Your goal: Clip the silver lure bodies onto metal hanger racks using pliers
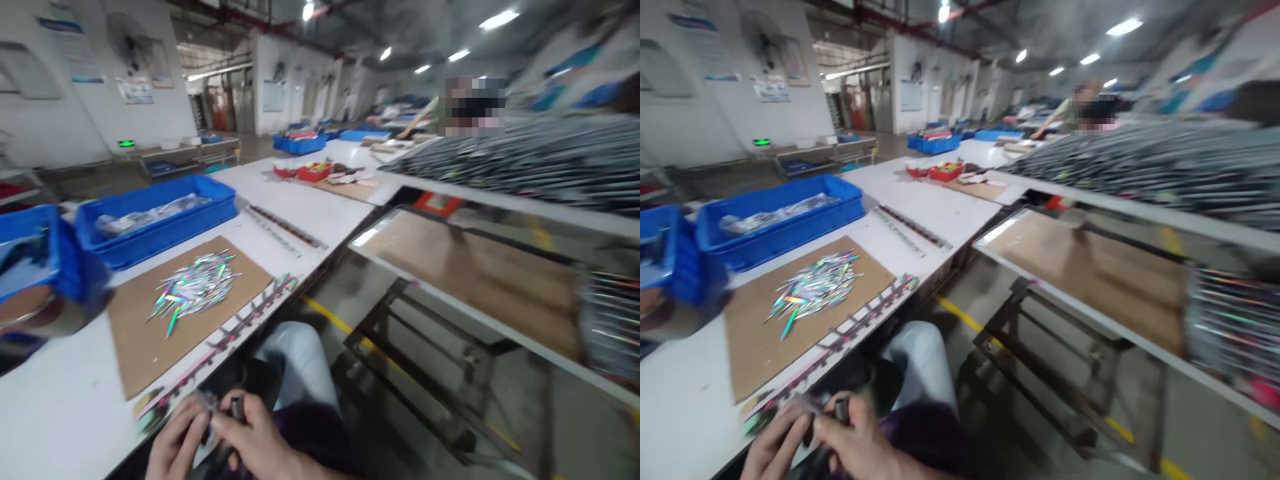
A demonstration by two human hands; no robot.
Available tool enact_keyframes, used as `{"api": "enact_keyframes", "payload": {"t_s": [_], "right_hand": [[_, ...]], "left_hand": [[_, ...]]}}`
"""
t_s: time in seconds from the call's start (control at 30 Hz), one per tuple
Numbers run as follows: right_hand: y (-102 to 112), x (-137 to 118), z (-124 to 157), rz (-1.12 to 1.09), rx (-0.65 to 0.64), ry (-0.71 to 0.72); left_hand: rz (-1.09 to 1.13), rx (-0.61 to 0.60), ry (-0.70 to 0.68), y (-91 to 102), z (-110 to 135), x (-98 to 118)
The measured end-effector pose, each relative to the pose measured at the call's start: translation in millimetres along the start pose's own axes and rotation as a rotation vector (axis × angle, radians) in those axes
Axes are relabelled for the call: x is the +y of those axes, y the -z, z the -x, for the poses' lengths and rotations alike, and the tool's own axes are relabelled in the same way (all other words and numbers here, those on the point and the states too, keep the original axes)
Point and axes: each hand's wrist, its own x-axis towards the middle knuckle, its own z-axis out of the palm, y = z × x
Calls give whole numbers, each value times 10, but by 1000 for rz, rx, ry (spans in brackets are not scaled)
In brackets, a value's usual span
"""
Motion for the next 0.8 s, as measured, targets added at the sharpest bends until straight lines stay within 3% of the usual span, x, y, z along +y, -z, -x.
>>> {"api": "enact_keyframes", "payload": {"t_s": [0.17, 0.23, 0.33, 0.43, 0.53, 0.67, 0.8], "right_hand": [[-63, -126, 190, 144, -68, 49], [-38, -124, 220, 121, -58, 14], [25, -97, 238, 26, 19, -53], [132, -85, 224, -189, 146, -147], [234, -69, 186, -419, 101, -274], [256, 34, 122, -471, -2, -322], [236, 140, 72, -413, 71, -225]], "left_hand": [[368, -104, 259, -4, 97, 275], [541, -8, 322, 33, 87, 299], [641, 153, 277, 189, 0, 313], [606, 185, 194, 387, -174, 305], [463, 128, 122, 489, -400, 255], [161, 5, 14, 430, -662, 163], [50, -94, -20, 310, -785, 96]]}}
